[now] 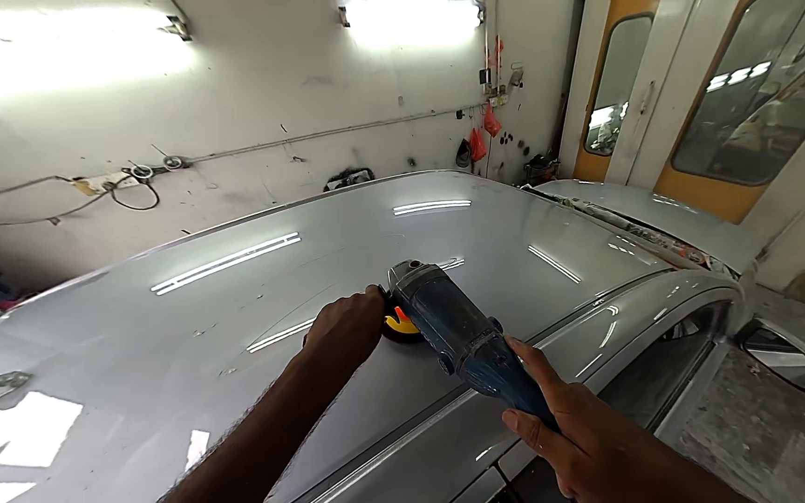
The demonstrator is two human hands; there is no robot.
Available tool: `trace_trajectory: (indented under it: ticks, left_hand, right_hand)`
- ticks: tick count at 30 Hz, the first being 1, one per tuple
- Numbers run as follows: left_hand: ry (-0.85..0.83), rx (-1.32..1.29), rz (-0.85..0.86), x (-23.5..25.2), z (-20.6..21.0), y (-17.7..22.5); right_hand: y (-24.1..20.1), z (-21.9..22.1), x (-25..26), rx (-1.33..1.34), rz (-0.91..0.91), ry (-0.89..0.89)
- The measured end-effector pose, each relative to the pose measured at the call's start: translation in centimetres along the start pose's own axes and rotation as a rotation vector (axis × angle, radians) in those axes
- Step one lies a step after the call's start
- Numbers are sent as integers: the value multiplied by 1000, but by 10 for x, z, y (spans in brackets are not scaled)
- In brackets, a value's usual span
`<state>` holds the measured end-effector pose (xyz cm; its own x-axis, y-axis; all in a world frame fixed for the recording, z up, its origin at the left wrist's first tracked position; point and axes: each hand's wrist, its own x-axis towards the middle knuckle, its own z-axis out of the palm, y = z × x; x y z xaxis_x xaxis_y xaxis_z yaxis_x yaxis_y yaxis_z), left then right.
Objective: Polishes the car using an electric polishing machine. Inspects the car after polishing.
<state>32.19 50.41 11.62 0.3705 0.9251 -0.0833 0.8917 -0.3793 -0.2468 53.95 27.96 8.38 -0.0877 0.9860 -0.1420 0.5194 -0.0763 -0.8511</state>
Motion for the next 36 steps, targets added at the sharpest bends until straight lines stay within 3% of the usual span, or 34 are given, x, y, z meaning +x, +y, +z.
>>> trace_trajectory:
  ticks: [27, 36]
  left_hand:
    - [43, -14, 277, 88, -35, 124]
    - [59, -42, 301, 99, -34, 124]
  right_hand:
    - [48, -66, -21, 174, 230, 217]
    - [46, -69, -14, 179, 244, 227]
